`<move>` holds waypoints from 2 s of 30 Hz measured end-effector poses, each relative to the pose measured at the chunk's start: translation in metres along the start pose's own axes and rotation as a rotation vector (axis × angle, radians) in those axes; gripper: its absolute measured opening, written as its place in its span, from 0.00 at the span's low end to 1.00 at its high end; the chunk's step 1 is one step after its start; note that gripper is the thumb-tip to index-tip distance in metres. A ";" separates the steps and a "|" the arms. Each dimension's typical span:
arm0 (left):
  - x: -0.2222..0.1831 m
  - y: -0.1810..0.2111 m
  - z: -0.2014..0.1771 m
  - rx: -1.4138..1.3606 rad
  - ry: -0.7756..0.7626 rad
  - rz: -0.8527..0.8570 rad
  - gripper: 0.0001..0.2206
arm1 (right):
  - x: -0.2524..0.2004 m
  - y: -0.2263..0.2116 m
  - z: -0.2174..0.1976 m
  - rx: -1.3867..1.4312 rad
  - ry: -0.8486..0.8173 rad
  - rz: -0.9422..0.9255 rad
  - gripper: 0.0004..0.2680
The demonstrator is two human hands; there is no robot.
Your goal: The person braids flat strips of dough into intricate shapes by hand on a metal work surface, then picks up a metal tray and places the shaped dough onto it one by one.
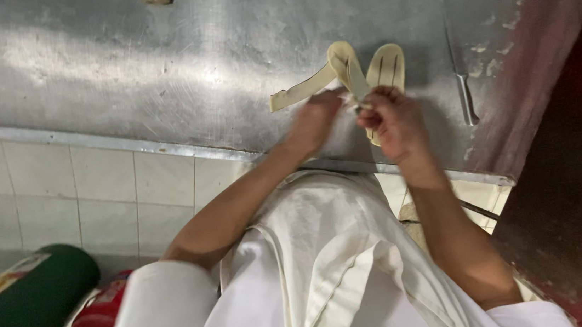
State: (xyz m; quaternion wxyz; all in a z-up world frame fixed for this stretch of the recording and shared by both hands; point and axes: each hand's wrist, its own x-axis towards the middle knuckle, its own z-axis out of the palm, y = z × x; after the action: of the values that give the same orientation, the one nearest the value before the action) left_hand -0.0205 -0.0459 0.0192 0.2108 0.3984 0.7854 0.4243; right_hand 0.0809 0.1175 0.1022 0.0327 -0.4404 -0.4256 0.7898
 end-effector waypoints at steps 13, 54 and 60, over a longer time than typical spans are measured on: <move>-0.012 -0.022 -0.114 -0.048 0.346 -0.138 0.05 | 0.012 0.029 0.009 -1.369 0.313 -0.714 0.16; -0.035 0.080 0.002 0.140 0.233 0.119 0.13 | 0.051 0.002 -0.061 -1.351 0.126 -0.996 0.07; -0.023 0.084 0.010 0.259 0.135 0.220 0.24 | 0.052 -0.007 -0.063 -1.344 0.132 -0.981 0.09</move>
State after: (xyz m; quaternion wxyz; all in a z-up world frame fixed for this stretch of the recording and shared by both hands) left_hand 0.0375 -0.0322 0.0839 0.0566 0.4764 0.7975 0.3659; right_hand 0.0926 0.1848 0.0565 0.1282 -0.1761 -0.9470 0.2362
